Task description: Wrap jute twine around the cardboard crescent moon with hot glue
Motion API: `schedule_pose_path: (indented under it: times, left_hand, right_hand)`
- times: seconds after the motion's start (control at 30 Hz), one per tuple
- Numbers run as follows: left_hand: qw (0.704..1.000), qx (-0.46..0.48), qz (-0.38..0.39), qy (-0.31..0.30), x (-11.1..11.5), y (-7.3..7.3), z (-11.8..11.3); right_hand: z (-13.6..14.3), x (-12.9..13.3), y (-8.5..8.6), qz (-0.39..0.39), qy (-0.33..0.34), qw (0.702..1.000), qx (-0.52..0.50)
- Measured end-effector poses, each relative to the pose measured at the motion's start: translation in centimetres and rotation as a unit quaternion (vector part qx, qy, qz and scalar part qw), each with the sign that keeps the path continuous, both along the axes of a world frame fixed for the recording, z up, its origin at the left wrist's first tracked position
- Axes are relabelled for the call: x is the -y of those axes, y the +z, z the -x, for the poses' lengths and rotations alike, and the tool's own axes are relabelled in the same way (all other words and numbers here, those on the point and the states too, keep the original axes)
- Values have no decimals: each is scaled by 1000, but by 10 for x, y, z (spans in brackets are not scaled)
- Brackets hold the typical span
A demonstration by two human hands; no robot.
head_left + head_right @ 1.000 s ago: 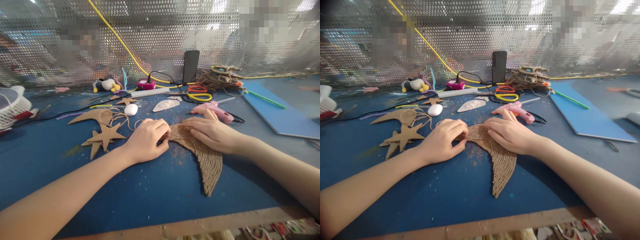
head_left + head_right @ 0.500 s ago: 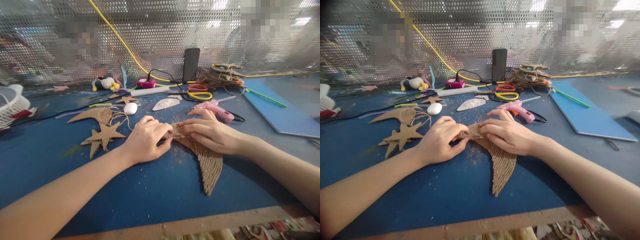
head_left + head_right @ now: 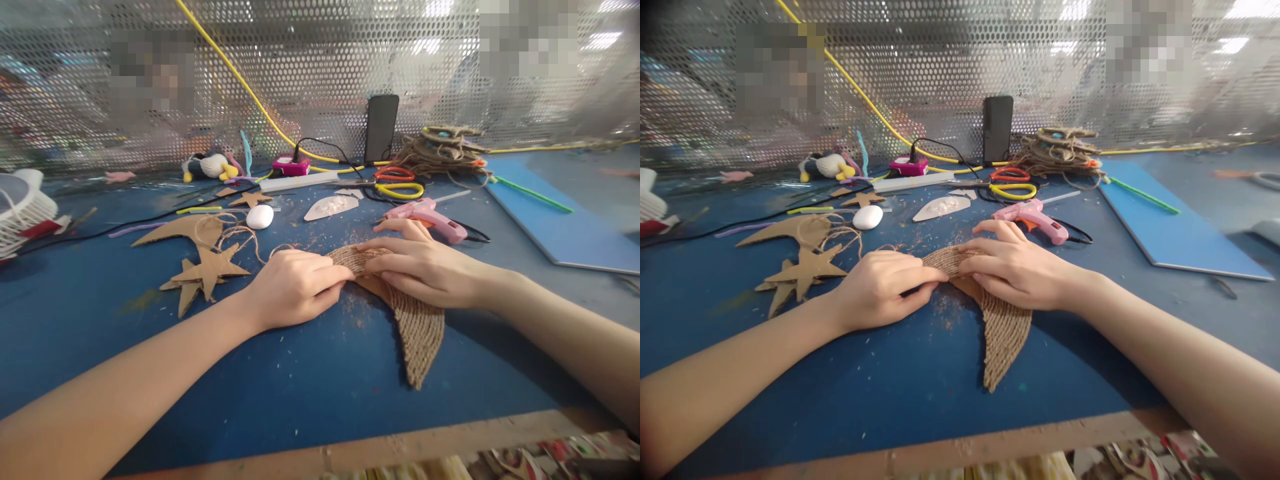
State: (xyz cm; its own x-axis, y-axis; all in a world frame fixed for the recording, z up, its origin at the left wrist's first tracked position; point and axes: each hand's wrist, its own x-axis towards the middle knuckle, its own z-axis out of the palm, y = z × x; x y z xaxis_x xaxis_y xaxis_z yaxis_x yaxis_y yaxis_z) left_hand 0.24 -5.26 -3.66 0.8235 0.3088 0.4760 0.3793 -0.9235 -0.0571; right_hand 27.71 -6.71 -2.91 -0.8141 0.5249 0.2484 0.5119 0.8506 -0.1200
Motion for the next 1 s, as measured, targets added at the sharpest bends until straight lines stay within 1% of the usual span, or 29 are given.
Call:
schedule_pose_path:
  times: [0.23,0.4,0.7,1.0]
  left_hand:
    - [999,2,-8,-37,-1,-1,0]
    - [999,-7,-2,-36,-1,-1,0]
    - [998,-16,7,-58,-3,-2,1]
    - [998,-26,42,-37,-2,-3,2]
  right_hand:
    - [1,1,2,-16,-6,1000,7]
    - [0,0,-1,-38,4,999,17]
    - [0,-1,-1,-54,16,998,25]
    - [1,-2,0,-55,27,998,18]
